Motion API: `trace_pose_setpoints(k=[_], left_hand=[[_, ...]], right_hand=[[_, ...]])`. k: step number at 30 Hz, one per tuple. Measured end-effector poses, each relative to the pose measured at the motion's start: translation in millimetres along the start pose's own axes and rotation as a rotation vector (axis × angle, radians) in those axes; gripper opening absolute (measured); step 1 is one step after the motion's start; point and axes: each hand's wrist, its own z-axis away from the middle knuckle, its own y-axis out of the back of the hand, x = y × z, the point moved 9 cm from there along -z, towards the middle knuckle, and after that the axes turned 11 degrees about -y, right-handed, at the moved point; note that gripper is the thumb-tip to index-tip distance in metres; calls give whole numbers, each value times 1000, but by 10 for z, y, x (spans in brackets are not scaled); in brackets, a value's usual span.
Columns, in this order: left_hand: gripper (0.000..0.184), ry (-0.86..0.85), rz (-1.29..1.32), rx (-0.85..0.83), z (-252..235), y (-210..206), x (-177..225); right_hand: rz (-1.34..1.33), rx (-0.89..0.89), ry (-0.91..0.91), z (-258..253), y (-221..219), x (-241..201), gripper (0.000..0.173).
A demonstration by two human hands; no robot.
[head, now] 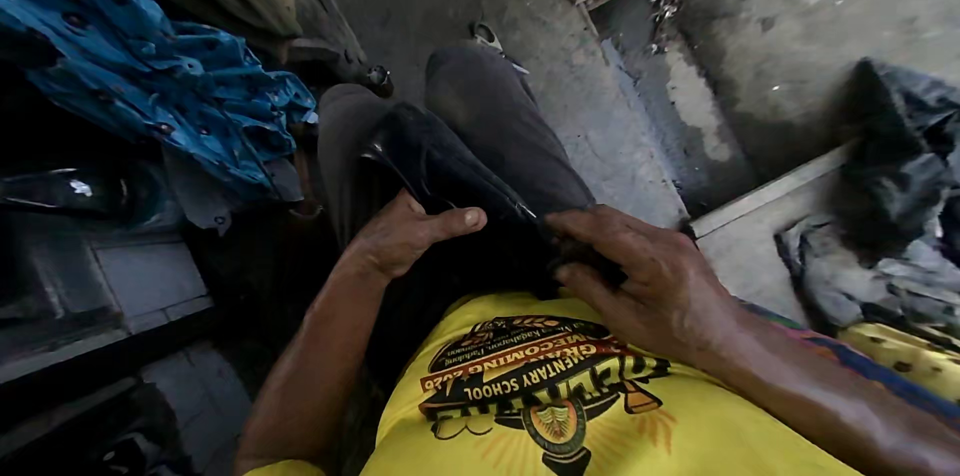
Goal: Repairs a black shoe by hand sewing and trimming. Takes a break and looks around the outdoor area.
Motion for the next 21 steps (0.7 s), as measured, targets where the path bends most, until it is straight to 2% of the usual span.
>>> trace_pose_setpoints(k=[6, 13, 17, 19, 21], left_hand=[[30, 6, -35, 10, -19, -34, 18], [32, 45, -86, 58, -31, -80, 2], [15, 84, -224, 72, 64, -77, 153], [9, 37, -495, 69, 148, -8, 358], [18, -40, -878, 131, 256, 143, 620]], right_hand=[[227, 63, 9, -27, -52, -127, 32], [468, 55, -106, -42, -145, -192, 35], [472, 48, -79, -27, -153, -224, 33], [467, 60, -66, -31, -141, -231, 32], [446, 67, -71, -46, -130, -204, 35]])
